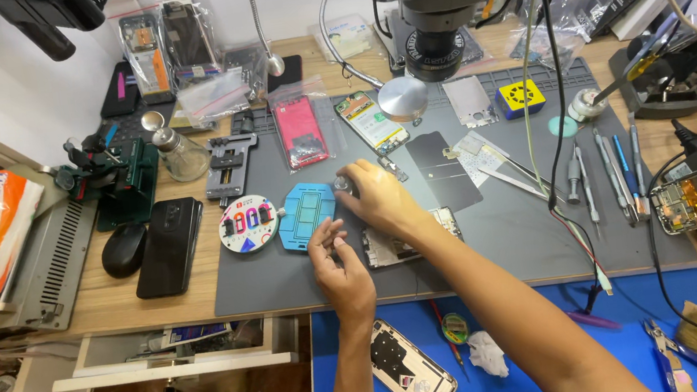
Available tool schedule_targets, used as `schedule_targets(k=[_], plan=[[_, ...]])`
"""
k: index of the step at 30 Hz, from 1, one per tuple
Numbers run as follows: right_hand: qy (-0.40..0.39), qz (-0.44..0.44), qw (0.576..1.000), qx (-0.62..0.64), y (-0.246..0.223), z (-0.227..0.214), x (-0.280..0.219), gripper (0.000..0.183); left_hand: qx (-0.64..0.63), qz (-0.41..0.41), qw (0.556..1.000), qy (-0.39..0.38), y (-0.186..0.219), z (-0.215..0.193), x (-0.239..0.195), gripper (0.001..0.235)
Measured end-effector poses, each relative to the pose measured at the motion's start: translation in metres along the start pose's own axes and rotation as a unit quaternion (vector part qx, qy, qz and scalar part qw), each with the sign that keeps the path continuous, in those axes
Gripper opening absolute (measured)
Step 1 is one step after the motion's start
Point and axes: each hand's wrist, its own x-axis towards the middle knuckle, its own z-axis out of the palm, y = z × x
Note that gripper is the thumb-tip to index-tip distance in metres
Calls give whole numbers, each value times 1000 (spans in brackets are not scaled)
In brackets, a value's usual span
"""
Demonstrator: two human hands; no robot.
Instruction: The person handles a disassembled smartphone, connecting and disconnecting wires to the motherboard. They use tweezers to adjust small components and connectors on the device's internal circuitry.
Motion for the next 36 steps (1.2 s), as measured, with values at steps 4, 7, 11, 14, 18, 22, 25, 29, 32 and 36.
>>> schedule_targets(k=[4, 7, 11, 14, 18, 22, 25, 29, 32, 36], plan=[[22, -19, 999, 12, -4, -29, -13, 56, -1, -7, 1000, -3, 2, 0, 0, 34], [54, 1, 998, 44, 1, -78, -35, 31, -18, -7, 1000, -13, 0, -1, -1, 34], [82, 95, 991, 51, 11, -118, -81, 18, -17, -10, 1000, -13, -1, 0, 0, 34], [105, 197, 971, 89, 13, -134, -115, 15, -15, -13, 1000, -14, -2, 0, 0, 34], [116, 320, 925, 171, 12, -140, -129, 16, -3, -14, 1000, -27, 0, 0, 0, 33], [94, 338, 920, 175, 28, -128, -137, 19, 8, -19, 999, -35, 0, 0, -1, 32], [89, 341, 919, 177, 17, -134, -131, 35, 11, -21, 999, -28, 1, 2, -1, 31], [82, 303, 942, 122, 3, -135, -94, 19, 22, -26, 999, -19, 4, 4, -4, 32], [81, 195, 975, 70, 14, -114, -49, 21, 31, -18, 999, -12, 8, 5, -4, 31], [34, 151, 987, -50, 41, -67, 20, 40, 39, -19, 999, -15, 10, 5, -1, 32]])
